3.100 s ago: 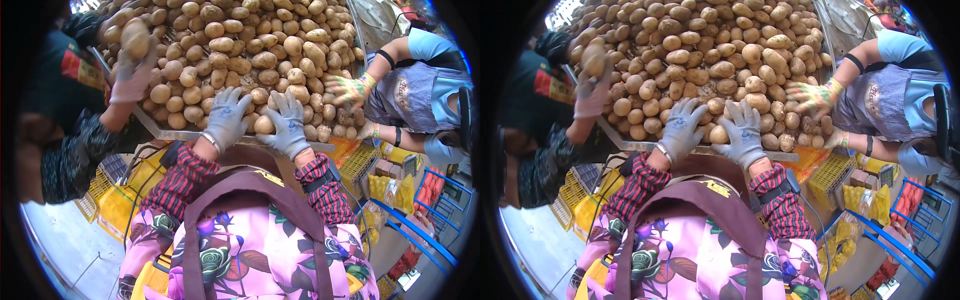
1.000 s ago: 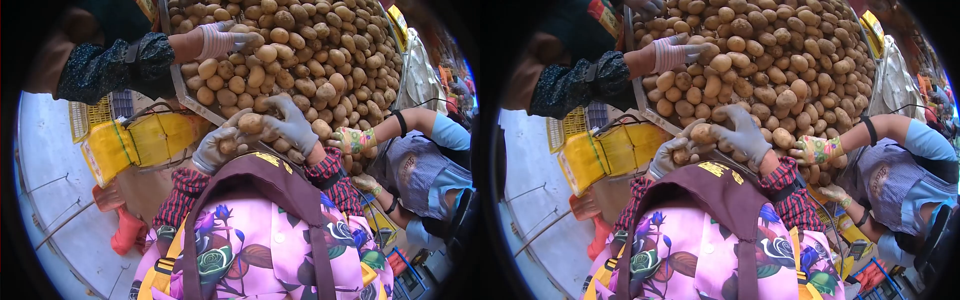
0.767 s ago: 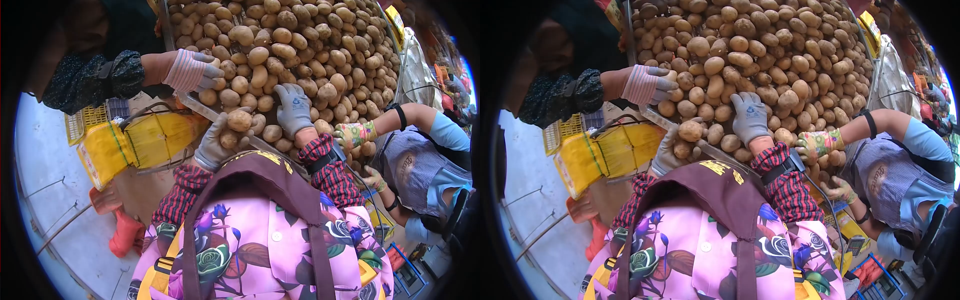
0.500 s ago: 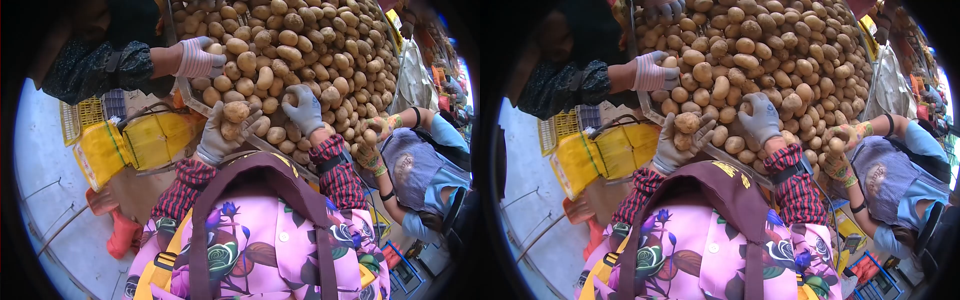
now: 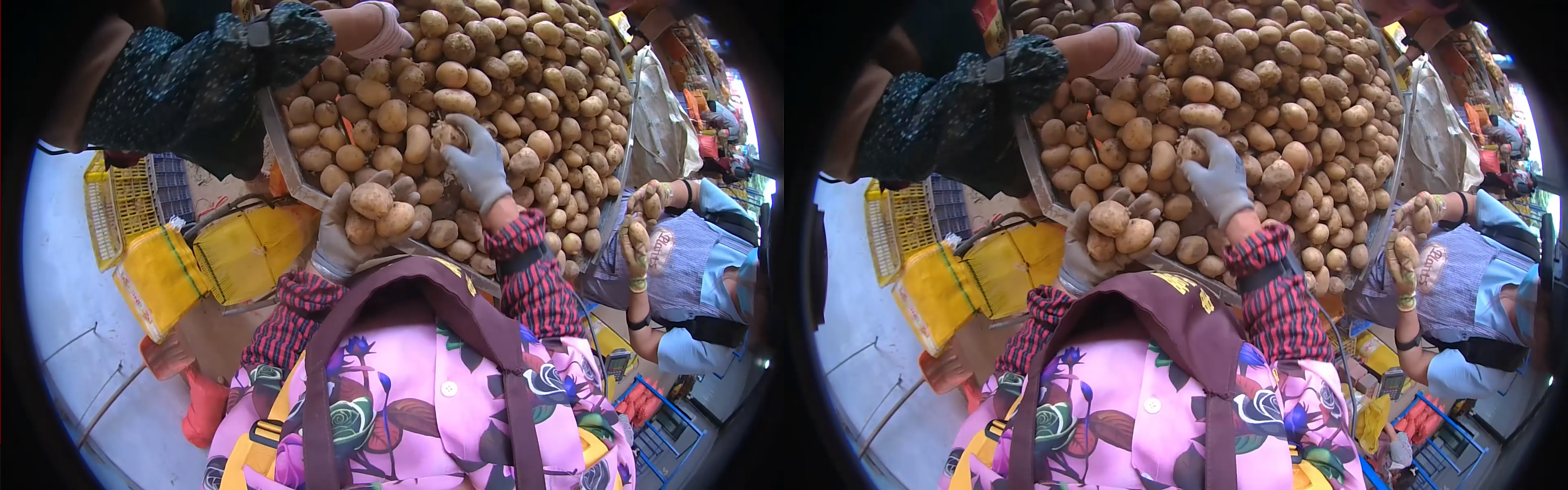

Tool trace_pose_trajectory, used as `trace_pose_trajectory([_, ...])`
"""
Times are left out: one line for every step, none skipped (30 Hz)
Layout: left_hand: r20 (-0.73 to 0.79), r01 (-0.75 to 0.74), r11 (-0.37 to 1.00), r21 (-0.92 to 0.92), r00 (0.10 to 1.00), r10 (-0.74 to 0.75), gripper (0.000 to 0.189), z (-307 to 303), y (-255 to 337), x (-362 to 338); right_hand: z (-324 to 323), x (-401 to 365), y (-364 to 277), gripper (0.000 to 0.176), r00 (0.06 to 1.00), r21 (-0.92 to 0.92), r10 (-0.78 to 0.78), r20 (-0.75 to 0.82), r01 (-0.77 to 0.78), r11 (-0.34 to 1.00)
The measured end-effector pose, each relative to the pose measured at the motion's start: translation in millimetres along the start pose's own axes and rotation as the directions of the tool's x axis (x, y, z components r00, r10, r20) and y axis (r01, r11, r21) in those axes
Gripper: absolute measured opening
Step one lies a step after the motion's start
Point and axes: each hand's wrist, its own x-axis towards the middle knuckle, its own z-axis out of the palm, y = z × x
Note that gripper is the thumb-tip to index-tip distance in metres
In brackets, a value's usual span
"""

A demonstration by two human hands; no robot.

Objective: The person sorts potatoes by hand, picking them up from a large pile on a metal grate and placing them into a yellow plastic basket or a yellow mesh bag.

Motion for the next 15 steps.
trace_pose_trajectory([0.018,0.018,1.000,-0.012,1.000,-0.018,0.071,1.7,-0.4,2.6,-9.7,-16.9,-19.3,0.052,1.000,0.039,-0.001,-0.027,0.002,0.999])
trace_pose_trajectory([0.029,0.039,0.999,-0.026,0.999,-0.038,0.072,4.1,-1.3,3.7,-13.5,-37.4,-41.3,0.050,0.999,0.081,0.007,-0.053,-0.003,0.997])
trace_pose_trajectory([0.008,0.057,0.998,-0.034,0.998,-0.057,0.074,11.6,-3.8,5.7,-10.1,-54.1,-51.9,0.050,0.999,0.089,-0.028,-0.035,0.031,0.996])
trace_pose_trajectory([0.011,0.067,0.997,-0.038,0.998,-0.066,0.074,11.6,-5.0,7.6,-5.8,-65.5,-59.1,0.050,0.998,0.102,-0.066,-0.022,0.067,0.992])
trace_pose_trajectory([0.029,0.112,0.994,0.005,0.993,-0.112,0.074,12.3,-5.6,9.5,-1.8,-73.2,-59.8,0.048,0.988,0.042,-0.150,0.020,0.149,0.988])
trace_pose_trajectory([0.045,0.156,0.986,0.051,0.986,-0.158,0.075,13.3,-6.2,11.9,-0.7,-75.5,-59.6,0.046,0.971,-0.014,-0.231,0.066,0.232,0.973])
trace_pose_trajectory([0.047,0.164,0.985,0.051,0.985,-0.166,0.075,14.4,-8.0,14.0,-13.2,-68.8,-58.8,0.041,0.970,0.030,-0.162,0.183,0.159,0.987])
trace_pose_trajectory([0.042,0.176,0.982,0.064,0.983,-0.179,0.075,15.1,-12.3,13.8,-23.4,-61.0,-45.7,0.038,0.964,0.197,-0.105,0.246,0.056,0.979])
trace_pose_trajectory([0.032,0.190,0.979,0.073,0.981,-0.192,0.076,15.5,-15.6,12.9,-27.7,-48.4,-33.8,0.038,0.989,0.195,-0.088,0.117,0.064,0.979])
trace_pose_trajectory([0.021,0.201,0.976,0.083,0.979,-0.204,0.076,15.6,-17.6,12.8,-31.5,-33.3,-20.1,0.038,0.997,0.192,-0.071,-0.013,0.072,0.979])
trace_pose_trajectory([-0.007,0.198,0.975,0.104,0.980,-0.198,0.077,19.4,-17.8,13.6,-40.5,-15.8,0.6,0.038,0.991,-0.063,-0.072,-0.110,0.065,0.996])
trace_pose_trajectory([-0.011,0.199,0.974,0.105,0.980,-0.199,0.077,25.9,-17.4,12.4,-47.2,-0.4,20.5,0.038,0.975,-0.313,-0.099,-0.199,0.033,0.949])
trace_pose_trajectory([-0.031,0.194,0.975,0.106,0.981,-0.192,0.076,33.4,-15.6,10.8,-45.9,9.6,36.5,0.038,0.975,-0.310,-0.100,-0.198,0.035,0.950])
trace_pose_trajectory([-0.052,0.186,0.977,0.108,0.982,-0.181,0.076,37.3,-13.4,10.1,-43.3,18.8,41.2,0.037,0.963,-0.546,-0.208,-0.170,0.084,0.834])
trace_pose_trajectory([-0.056,0.177,0.978,0.110,0.984,-0.171,0.076,35.6,-11.3,9.2,-41.4,23.7,44.7,0.036,0.946,-0.743,-0.305,-0.113,0.123,0.658])
